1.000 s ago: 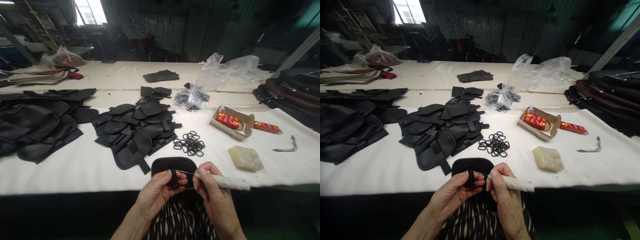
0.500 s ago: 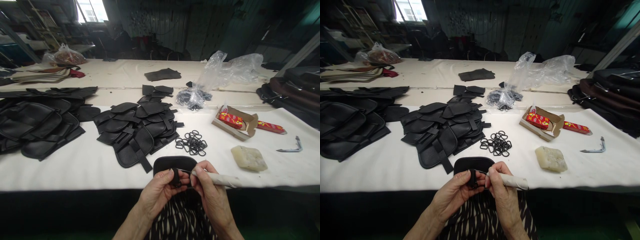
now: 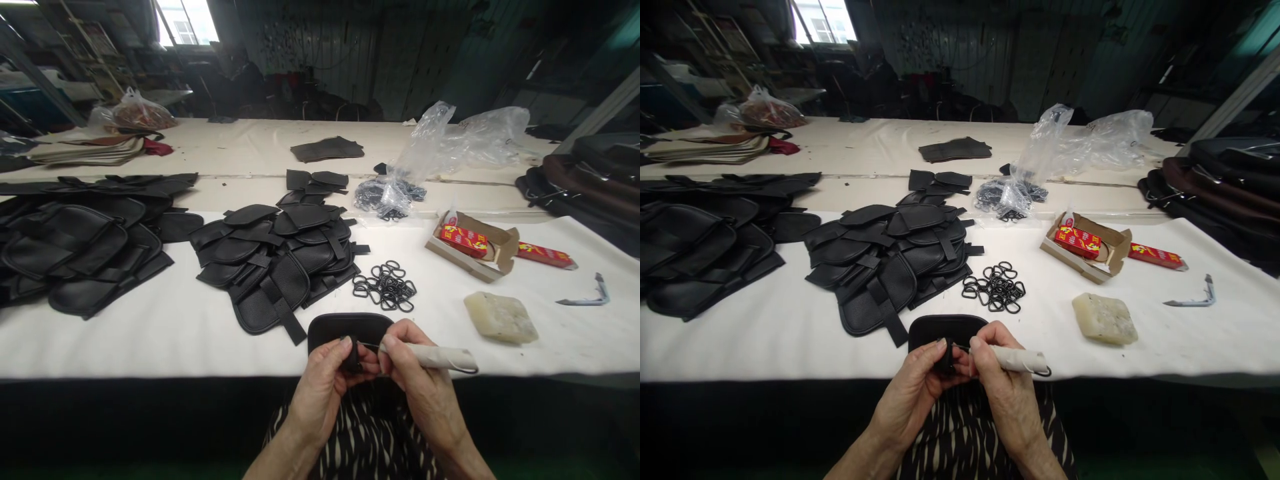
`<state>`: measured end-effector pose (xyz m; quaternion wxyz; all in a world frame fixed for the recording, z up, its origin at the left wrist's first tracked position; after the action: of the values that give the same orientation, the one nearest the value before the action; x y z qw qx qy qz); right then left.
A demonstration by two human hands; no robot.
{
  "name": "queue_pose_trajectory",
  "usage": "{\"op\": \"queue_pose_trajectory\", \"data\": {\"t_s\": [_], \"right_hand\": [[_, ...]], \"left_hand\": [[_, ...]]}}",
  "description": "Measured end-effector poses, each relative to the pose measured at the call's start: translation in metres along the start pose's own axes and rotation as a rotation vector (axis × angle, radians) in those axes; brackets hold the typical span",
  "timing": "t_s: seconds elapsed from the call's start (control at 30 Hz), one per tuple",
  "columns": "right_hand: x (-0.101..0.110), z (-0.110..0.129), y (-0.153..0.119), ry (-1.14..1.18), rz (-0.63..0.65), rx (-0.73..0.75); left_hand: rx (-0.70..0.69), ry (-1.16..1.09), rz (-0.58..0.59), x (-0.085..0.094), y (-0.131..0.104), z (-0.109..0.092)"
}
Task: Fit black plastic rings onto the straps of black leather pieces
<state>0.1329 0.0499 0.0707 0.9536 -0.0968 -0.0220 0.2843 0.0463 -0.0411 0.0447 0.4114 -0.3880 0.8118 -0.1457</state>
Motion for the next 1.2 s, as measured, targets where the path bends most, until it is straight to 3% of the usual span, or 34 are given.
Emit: {"op": "queue_pose_trajectory", "data": {"t_s": [0.2,0.33,0.47,0.73,1.2], "right_hand": [[0.001,0.013,0.0,-0.12,0.005,0.069],[0.02,0.022,0.005,-0.095,-0.099,0.097],[0.037,0.03,0.007,-0.048,-0.149,0.13],[0.036,0.02,-0.001,0.126,-0.103,0.041],[0.048,0.015,-0.018,0.145,-0.191,-0.091]], "left_hand": [[-0.032,-0.014,-0.038,0.001,0.0,0.005],[-0.015,-0.045,-0.118,0.004,0.001,0.004],[-0.024,-0.033,-0.116,0.003,0.001,0.002],[-0.028,-0.053,-0.123,0.002,0.0,0.002],[-0.037,-0.006,-0.084,0.002,-0.002,0.002]]}}
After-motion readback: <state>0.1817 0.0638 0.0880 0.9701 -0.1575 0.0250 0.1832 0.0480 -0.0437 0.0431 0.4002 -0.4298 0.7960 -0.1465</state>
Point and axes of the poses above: each hand's wrist, its own y-axis towards the middle knuckle, its own x-axis out of the back of the hand, z = x × y, the point moved 3 cm from there along y, towards the middle knuckle, and after that the axes turned 11 degrees about -z, right-handed, at the moved point
